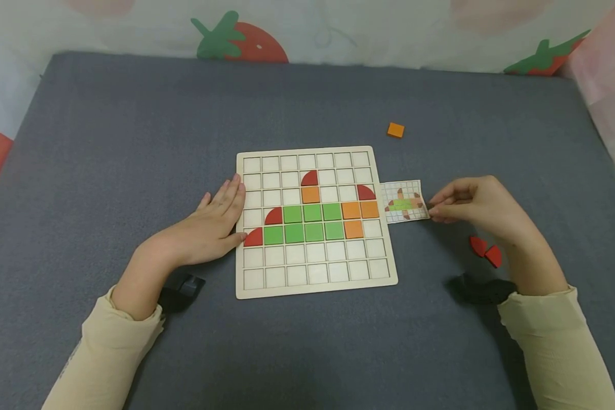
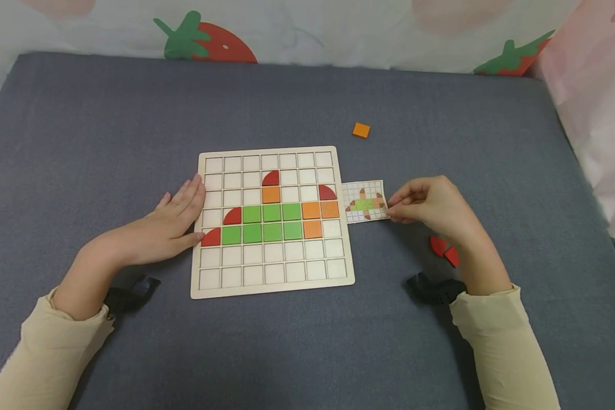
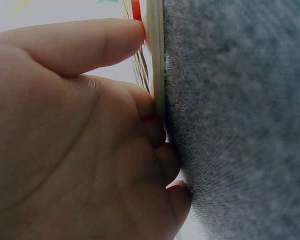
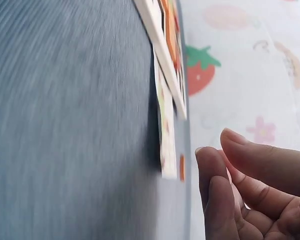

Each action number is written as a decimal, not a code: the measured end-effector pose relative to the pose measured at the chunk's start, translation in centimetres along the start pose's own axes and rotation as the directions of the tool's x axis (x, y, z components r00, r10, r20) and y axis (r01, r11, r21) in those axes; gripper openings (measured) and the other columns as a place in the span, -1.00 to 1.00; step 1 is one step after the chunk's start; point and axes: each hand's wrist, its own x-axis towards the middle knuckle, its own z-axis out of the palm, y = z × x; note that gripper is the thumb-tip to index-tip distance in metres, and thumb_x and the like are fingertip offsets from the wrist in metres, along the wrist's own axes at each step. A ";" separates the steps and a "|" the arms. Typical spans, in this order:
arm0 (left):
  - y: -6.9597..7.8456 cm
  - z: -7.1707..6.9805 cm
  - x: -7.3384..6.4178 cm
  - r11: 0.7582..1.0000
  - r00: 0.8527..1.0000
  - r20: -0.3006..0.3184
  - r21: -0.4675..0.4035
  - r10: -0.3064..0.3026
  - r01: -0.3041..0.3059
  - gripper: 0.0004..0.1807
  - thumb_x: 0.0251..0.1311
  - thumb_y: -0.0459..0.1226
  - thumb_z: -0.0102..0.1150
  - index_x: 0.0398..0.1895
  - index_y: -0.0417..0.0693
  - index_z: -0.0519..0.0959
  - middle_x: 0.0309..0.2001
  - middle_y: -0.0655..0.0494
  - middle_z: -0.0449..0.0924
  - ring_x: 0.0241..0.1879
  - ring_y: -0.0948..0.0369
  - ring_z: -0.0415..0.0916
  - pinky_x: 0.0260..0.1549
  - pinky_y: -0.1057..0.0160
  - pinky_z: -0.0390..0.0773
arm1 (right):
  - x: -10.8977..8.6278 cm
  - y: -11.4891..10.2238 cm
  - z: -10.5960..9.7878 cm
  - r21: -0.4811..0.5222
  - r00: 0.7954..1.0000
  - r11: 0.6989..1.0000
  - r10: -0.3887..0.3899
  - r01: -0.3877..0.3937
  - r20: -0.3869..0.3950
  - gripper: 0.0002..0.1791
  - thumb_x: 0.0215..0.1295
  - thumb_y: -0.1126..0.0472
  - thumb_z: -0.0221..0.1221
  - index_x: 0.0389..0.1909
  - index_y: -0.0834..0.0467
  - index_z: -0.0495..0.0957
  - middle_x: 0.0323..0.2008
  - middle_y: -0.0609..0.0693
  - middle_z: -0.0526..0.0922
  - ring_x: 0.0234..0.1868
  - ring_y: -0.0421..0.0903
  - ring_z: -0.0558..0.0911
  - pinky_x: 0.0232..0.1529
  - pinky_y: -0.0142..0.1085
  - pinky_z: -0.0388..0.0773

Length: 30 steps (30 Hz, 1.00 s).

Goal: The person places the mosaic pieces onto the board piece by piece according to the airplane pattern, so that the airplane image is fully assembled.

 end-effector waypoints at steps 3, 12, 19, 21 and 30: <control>0.1 0.0 0.1 1.000 1.000 0.007 -0.002 -0.004 0.004 -0.17 0.42 -0.15 -0.19 0.43 -0.32 -0.44 0.45 -0.15 -0.64 0.43 -0.05 -0.57 0.32 -0.17 -0.34 | -0.7 1.1 -1.1 -0.003 1.000 1.000 0.018 -0.018 -0.013 -0.71 0.18 0.26 0.29 -0.18 0.41 0.57 -0.46 -0.08 0.68 -0.41 -0.18 0.67 -0.36 -0.36 0.59; -0.1 -0.1 0.1 1.000 1.000 0.012 -0.016 -0.006 0.006 -0.15 0.41 -0.15 -0.17 0.43 -0.29 -0.46 0.44 -0.11 -0.68 0.43 -0.02 -0.62 0.32 -0.16 -0.36 | -3.3 3.9 -3.4 -0.068 0.994 0.992 0.104 -0.105 -0.018 -0.62 0.19 0.13 0.30 -0.14 0.36 0.56 -0.43 -0.12 0.66 -0.40 -0.20 0.61 -0.36 -0.41 0.53; -0.6 -0.2 -0.3 1.000 1.000 0.011 -0.011 -0.006 0.006 -0.15 0.42 -0.14 -0.18 0.43 -0.28 -0.48 0.43 -0.10 -0.71 0.42 -0.02 -0.64 0.32 -0.16 -0.37 | -4.3 5.5 -3.8 -0.108 0.992 0.986 0.125 -0.125 -0.004 -0.62 0.21 0.12 0.28 -0.10 0.33 0.56 -0.36 -0.12 0.67 -0.33 -0.25 0.60 -0.31 -0.44 0.52; -0.6 -0.2 -0.2 1.000 1.000 0.012 -0.009 -0.001 0.002 -0.16 0.42 -0.14 -0.19 0.43 -0.28 -0.48 0.44 -0.10 -0.70 0.42 -0.02 -0.63 0.32 -0.16 -0.36 | -4.5 5.7 -3.8 -0.119 0.991 0.984 0.131 -0.130 -0.001 -0.64 0.21 0.15 0.28 -0.09 0.34 0.56 -0.36 -0.12 0.68 -0.33 -0.25 0.61 -0.30 -0.44 0.52; -0.5 0.1 0.1 1.000 1.000 0.009 -0.011 0.016 -0.016 -0.15 0.42 -0.15 -0.18 0.43 -0.30 -0.47 0.44 -0.12 -0.68 0.42 -0.03 -0.61 0.32 -0.17 -0.35 | -4.7 6.1 -3.5 -0.146 0.990 0.981 0.136 -0.130 0.034 -0.65 0.12 0.24 0.34 -0.13 0.36 0.56 -0.40 -0.07 0.65 -0.38 -0.27 0.57 -0.34 -0.42 0.53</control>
